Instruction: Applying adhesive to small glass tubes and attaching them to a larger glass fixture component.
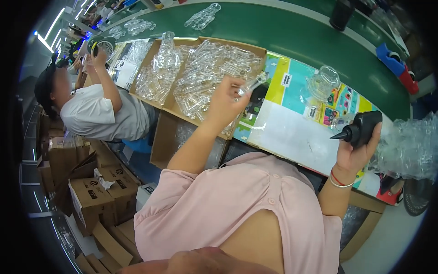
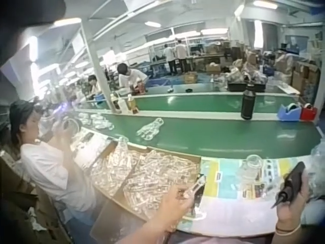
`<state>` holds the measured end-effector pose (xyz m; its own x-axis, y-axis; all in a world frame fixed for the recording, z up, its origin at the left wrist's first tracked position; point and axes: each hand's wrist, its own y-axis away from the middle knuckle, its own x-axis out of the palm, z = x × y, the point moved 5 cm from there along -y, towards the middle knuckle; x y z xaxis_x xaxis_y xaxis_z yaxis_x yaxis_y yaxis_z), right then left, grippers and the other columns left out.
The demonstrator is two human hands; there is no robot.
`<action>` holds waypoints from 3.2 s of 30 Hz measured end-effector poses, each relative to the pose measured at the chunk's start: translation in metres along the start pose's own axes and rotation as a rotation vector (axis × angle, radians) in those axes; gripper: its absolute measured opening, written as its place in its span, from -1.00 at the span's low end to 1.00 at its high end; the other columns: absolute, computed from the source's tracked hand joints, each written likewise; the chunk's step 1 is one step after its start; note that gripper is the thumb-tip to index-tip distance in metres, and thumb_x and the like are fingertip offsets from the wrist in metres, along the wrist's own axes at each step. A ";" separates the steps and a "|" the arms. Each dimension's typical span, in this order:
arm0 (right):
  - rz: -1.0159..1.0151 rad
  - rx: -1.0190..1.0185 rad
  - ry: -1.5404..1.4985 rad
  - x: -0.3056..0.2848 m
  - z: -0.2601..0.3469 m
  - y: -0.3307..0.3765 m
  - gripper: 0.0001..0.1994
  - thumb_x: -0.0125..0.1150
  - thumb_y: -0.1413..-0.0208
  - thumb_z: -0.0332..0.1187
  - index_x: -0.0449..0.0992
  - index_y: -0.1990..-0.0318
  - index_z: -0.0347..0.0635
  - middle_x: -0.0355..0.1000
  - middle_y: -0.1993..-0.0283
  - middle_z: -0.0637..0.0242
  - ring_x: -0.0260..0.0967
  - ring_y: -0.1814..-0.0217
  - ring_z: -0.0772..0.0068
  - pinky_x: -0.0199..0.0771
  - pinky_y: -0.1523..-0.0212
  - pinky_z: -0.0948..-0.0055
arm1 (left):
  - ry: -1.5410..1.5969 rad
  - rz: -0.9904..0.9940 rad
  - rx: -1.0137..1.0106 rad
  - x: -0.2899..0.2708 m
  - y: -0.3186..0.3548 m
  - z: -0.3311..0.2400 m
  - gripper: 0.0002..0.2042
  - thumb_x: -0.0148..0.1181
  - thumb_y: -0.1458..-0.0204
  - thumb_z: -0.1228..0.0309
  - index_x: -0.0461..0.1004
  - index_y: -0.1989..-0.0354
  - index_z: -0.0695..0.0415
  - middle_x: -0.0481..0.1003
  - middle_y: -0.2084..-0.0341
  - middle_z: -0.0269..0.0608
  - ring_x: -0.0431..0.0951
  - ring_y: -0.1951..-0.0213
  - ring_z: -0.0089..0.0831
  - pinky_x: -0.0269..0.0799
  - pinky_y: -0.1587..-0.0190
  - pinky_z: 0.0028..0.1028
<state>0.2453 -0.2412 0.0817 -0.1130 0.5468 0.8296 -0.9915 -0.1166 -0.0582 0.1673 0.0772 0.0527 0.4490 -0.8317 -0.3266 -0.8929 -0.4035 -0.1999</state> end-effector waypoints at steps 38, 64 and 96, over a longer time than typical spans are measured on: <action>-0.089 0.002 0.040 0.004 0.001 0.018 -0.66 -0.05 -0.15 -0.15 0.24 0.12 -0.27 0.25 0.26 0.20 0.07 0.51 0.61 0.03 0.71 0.70 | -0.496 -0.620 -0.081 -0.230 -0.021 0.040 -0.73 0.15 0.07 0.45 0.40 0.16 0.21 0.47 0.36 -0.18 0.44 0.25 -0.43 0.38 0.25 -0.49; -0.094 -0.043 0.024 -0.002 0.003 0.018 -0.67 -0.02 -0.13 -0.16 0.34 0.12 -0.25 0.40 0.23 0.22 0.36 0.19 0.41 0.38 0.15 0.53 | -0.273 0.485 0.449 0.134 0.055 0.011 -0.58 0.28 0.25 0.44 0.38 0.14 0.22 0.40 0.26 -0.07 0.37 0.19 -0.12 0.28 0.11 -0.32; 0.485 -0.644 1.009 0.087 0.046 0.064 -0.51 0.25 0.13 -0.16 0.29 0.13 -0.33 0.32 0.28 0.13 0.33 0.29 0.36 0.36 0.29 0.48 | 0.694 0.324 0.275 0.070 0.059 -0.092 -0.61 0.22 0.25 0.75 0.30 0.19 0.24 0.39 0.12 -0.01 0.43 0.10 -0.39 0.36 0.15 -0.55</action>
<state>0.1748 -0.2398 0.1754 -0.1870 0.9751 -0.1191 -0.6565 -0.2143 -0.7233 0.1433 -0.0401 0.1029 -0.0347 -0.9744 0.2222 -0.8938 -0.0692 -0.4430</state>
